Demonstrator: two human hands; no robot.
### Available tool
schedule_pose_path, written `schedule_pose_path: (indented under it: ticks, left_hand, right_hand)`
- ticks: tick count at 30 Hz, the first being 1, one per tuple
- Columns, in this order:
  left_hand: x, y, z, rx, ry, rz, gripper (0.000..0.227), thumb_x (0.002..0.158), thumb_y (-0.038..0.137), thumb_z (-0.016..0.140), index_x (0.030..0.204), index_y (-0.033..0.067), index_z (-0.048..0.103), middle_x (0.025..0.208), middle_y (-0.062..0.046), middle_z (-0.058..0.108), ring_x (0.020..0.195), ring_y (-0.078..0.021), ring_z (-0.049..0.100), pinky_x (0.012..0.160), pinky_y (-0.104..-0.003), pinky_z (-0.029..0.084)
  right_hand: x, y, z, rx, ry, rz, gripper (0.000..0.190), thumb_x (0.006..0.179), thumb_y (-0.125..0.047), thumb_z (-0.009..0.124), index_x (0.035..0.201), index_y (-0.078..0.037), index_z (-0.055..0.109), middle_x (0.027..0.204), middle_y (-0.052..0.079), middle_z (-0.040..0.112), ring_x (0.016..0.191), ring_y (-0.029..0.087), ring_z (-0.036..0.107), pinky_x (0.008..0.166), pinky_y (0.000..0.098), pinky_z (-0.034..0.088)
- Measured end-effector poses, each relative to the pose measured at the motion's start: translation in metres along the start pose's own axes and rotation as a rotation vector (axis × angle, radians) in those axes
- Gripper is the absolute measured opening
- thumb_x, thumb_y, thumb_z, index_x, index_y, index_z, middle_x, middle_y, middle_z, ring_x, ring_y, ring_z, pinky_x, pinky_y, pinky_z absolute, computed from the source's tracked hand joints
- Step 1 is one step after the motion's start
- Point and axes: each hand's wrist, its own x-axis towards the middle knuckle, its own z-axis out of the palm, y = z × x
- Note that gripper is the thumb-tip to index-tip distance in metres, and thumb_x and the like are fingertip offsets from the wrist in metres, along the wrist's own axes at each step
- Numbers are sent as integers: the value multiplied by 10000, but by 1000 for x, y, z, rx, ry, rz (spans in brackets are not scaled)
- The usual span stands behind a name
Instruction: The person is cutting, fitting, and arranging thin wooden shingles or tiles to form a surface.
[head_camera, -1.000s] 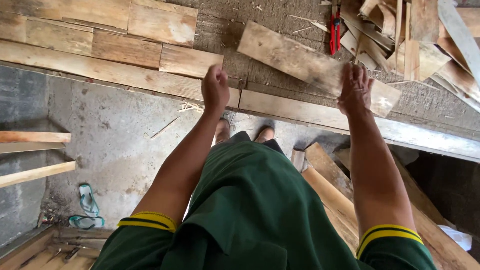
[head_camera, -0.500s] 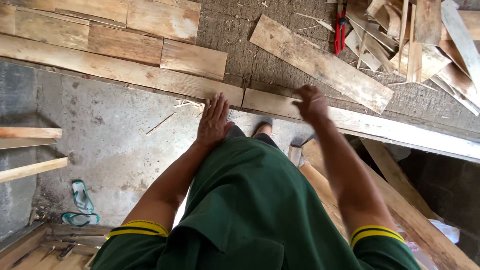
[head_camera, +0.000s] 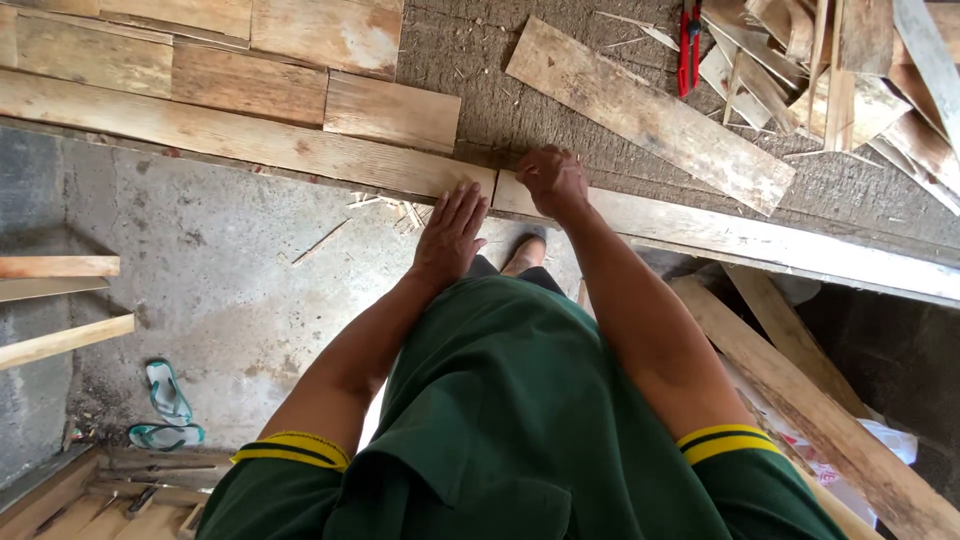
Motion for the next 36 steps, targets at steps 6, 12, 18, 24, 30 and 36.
schedule_pose_path:
  ticks: [6, 12, 18, 24, 30, 36]
  left_hand:
    - [0, 2, 3, 9, -8, -35, 833, 938, 403, 697, 1590, -5, 376, 1698, -207, 233, 1588, -367, 158, 1292, -505, 83]
    - [1, -1, 3, 19, -25, -52, 828, 931, 402, 698, 1593, 22, 377, 1710, -184, 219, 1597, -342, 138, 1297, -488, 85]
    - [0, -2, 8, 48, -35, -42, 839, 937, 413, 693, 1604, 23, 367, 1720, -175, 196, 1603, -334, 125, 1303, -479, 73]
    - [0, -1, 7, 149, -55, -30, 842, 970, 452, 643, 1631, 35, 328, 1729, -170, 160, 1606, -328, 82, 1303, -472, 17]
    - [1, -1, 9, 108, -69, -49, 829, 967, 438, 645, 1627, 45, 333, 1730, -159, 166, 1609, -317, 83, 1306, -465, 11]
    - [4, 0, 5, 55, -65, -61, 808, 964, 404, 647, 1617, 37, 344, 1726, -160, 178, 1606, -310, 94, 1304, -461, 19]
  right_hand:
    - [6, -17, -2, 18, -35, 195, 212, 879, -353, 761, 955, -159, 798, 1120, 129, 684, 1054, 327, 608, 908, 490, 493]
    - [16, -19, 1, 0, -107, 305, 199, 884, -386, 764, 954, -204, 807, 1014, 83, 741, 959, 265, 690, 935, 470, 532]
    - [16, -26, -3, -7, -75, 345, 157, 845, -350, 797, 915, -213, 832, 882, 62, 762, 866, 252, 688, 947, 501, 458]
    - [20, -18, 8, 49, -71, 404, 107, 857, -351, 816, 868, -245, 815, 824, -6, 748, 794, 204, 632, 913, 471, 426]
    - [20, -20, 6, 37, -61, 417, 103, 849, -351, 835, 866, -251, 816, 823, 0, 742, 792, 181, 611, 917, 478, 416]
    - [21, -24, 2, 59, -73, 447, 107, 845, -348, 828, 838, -243, 809, 822, -18, 746, 787, 176, 624, 949, 491, 409]
